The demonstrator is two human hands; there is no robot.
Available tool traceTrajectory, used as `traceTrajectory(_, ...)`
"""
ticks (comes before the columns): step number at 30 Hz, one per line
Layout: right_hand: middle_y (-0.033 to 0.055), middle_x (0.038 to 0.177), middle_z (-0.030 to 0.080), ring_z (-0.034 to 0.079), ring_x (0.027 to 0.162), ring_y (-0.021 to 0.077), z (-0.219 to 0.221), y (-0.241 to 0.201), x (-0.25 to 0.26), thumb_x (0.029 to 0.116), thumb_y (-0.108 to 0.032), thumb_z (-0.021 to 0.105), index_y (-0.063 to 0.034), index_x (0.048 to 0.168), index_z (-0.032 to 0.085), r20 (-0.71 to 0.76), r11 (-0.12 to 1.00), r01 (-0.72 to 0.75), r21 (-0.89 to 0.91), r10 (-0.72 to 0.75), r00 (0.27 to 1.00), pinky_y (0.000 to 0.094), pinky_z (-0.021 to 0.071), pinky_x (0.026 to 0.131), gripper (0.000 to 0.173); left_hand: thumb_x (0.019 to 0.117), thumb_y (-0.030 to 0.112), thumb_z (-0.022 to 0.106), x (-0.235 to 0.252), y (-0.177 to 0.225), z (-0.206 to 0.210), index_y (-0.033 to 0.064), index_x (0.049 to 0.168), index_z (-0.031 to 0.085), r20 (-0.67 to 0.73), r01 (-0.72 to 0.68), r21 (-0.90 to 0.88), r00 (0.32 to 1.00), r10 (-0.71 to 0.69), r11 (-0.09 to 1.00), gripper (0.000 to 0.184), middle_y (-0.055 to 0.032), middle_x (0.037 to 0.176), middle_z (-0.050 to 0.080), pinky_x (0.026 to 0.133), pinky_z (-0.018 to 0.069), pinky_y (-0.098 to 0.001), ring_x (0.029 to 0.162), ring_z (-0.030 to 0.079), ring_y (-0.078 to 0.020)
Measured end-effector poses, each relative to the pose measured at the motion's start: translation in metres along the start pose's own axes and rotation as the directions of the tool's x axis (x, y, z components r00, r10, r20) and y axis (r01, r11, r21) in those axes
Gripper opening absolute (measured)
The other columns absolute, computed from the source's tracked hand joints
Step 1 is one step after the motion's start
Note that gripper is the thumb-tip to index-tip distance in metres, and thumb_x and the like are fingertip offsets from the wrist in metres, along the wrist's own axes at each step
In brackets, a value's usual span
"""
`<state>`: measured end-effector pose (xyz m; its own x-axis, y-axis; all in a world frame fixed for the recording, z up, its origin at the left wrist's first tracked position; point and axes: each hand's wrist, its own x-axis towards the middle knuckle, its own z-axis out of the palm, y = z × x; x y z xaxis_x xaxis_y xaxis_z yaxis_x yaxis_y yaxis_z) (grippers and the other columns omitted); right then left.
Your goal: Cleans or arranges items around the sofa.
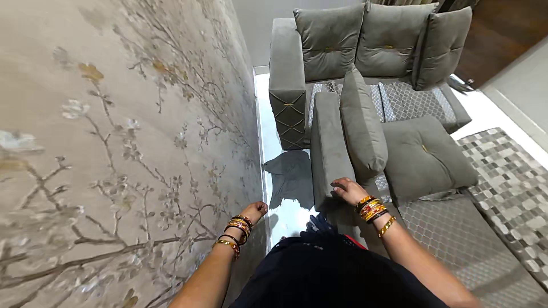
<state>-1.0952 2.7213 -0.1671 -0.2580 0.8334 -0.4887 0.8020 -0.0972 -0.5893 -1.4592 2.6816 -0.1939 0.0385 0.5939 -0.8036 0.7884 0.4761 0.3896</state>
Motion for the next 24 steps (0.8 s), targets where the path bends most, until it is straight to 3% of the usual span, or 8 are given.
traceTrajectory(6, 0.0183, 0.149, 0.053, 0.051, 0.138, 0.0355, -0.007, -0.02, 0.01, 0.1041, -0.027, 0.059, -0.0091, 0.143, 0.06, 0.032, 0.978, -0.171, -0.119, 0.176, 0.984, 0.0523, 0.0389, 0.115, 0.043, 0.1109, 0.019, 0.049, 0.012, 0.019, -0.051, -0.0027, 0.139, 0.057, -0.043, -0.021, 0.02, 0.999, 0.022, 1.0, 0.036, -0.025, 0.139, 0.059, 0.11, 0.0418, -0.0494, 0.129, 0.057, -0.0353)
traceTrajectory(10, 0.0191, 0.141, 0.059, 0.057, 0.131, 0.0345, -0.013, -0.044, 0.015, 0.1061, -0.027, 0.055, -0.0084, 0.14, 0.061, 0.091, 0.974, -0.165, -0.159, 0.18, 0.979, 0.0524, 0.0415, 0.112, 0.039, 0.1108, 0.02, 0.049, 0.028, 0.03, -0.099, -0.0022, 0.136, 0.06, -0.157, -0.075, 0.047, 0.984, 0.081, 0.996, 0.035, -0.0253, 0.137, 0.061, 0.112, 0.0408, -0.0531, 0.13, 0.057, -0.0373)
traceTrajectory(14, 0.0199, 0.13, 0.066, 0.062, 0.123, 0.0317, -0.007, -0.042, 0.002, 0.1073, -0.024, 0.053, -0.0038, 0.136, 0.063, 0.203, 0.997, -0.082, 0.004, 0.079, 0.976, 0.0497, 0.0435, 0.11, 0.036, 0.1111, 0.021, 0.049, 0.045, 0.033, -0.124, -0.0027, 0.134, 0.062, -0.249, -0.089, 0.0, 0.965, 0.086, 0.996, 0.036, -0.0266, 0.137, 0.062, 0.115, 0.0374, -0.0571, 0.133, 0.056, -0.0404)
traceTrajectory(17, 0.0204, 0.127, 0.066, 0.064, 0.118, 0.0294, -0.005, -0.021, -0.02, 0.107, -0.023, 0.053, -0.003, 0.135, 0.063, 0.257, 0.989, -0.075, 0.13, 0.04, 0.966, 0.0472, 0.0459, 0.107, 0.036, 0.1106, 0.02, 0.05, 0.065, 0.017, -0.123, -0.0033, 0.132, 0.063, -0.232, -0.048, -0.058, 0.972, 0.033, 0.997, 0.034, -0.0271, 0.134, 0.063, 0.111, 0.0404, -0.0574, 0.128, 0.058, -0.0407)
traceTrajectory(19, 0.0193, 0.125, 0.067, 0.065, 0.113, 0.0266, -0.013, -0.01, -0.031, 0.1071, -0.022, 0.053, -0.0028, 0.135, 0.063, 0.224, 0.973, -0.115, 0.2, 0.069, 0.972, 0.044, 0.0485, 0.103, 0.036, 0.1101, 0.019, 0.051, 0.079, 0.003, -0.121, -0.003, 0.131, 0.063, -0.201, -0.002, -0.091, 0.979, -0.017, 0.996, 0.033, -0.0261, 0.13, 0.064, 0.105, 0.0448, -0.0545, 0.12, 0.061, -0.0387)
traceTrajectory(24, 0.0136, 0.112, 0.07, 0.068, 0.092, 0.0197, -0.057, 0.005, -0.027, 0.1065, -0.022, 0.053, -0.0039, 0.133, 0.064, 0.068, 0.936, -0.163, 0.313, 0.15, 0.986, 0.0386, 0.0561, 0.084, 0.034, 0.1091, 0.018, 0.053, 0.098, -0.021, -0.121, -0.0027, 0.131, 0.062, -0.158, 0.07, -0.246, 0.981, -0.111, 0.967, 0.031, -0.0253, 0.13, 0.063, 0.102, 0.0466, -0.0544, 0.118, 0.061, -0.0371)
